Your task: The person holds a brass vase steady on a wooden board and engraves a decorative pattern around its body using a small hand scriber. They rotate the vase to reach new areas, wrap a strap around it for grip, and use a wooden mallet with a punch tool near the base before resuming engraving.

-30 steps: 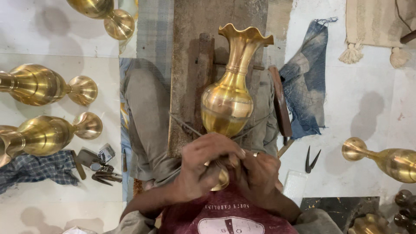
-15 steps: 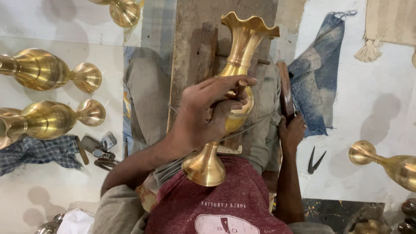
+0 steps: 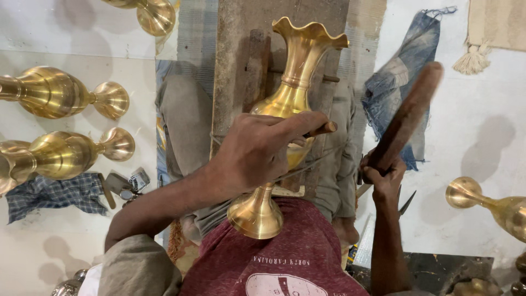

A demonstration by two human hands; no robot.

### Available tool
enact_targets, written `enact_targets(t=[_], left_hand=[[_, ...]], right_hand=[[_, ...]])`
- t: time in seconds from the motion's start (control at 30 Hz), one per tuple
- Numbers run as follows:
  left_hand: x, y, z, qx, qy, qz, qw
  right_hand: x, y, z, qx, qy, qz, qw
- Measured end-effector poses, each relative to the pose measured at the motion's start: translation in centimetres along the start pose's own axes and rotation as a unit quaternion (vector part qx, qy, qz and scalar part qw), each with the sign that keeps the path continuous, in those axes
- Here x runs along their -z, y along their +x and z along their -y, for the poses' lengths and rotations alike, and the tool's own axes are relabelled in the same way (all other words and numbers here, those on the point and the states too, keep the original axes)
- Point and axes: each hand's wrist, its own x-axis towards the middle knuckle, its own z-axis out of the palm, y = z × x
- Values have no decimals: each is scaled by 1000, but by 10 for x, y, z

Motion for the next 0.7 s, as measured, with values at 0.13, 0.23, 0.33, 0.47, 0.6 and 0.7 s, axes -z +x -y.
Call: enact_targets(t=[0.13,0.23,0.33,0.47,0.6,0.7], left_hand=[[6,2,-1,7,16,30,999],[10,7,-2,1,22,41,999],[11,9,-3,-2,32,42,999],[4,8,-2,44,96,88,991],[5,5,2,0,78,53,996],[4,4,1,18,84,71,994]], right_hand=[[11,-3,28,12,-98,31,995],[10,4,71,133,-177,83,972],[8,13,123,234,-245,138,931],[11,23,164,83,-559,143,812],[15,27,161,129,-416,150,887],[16,26,155,91,-398,174,896]])
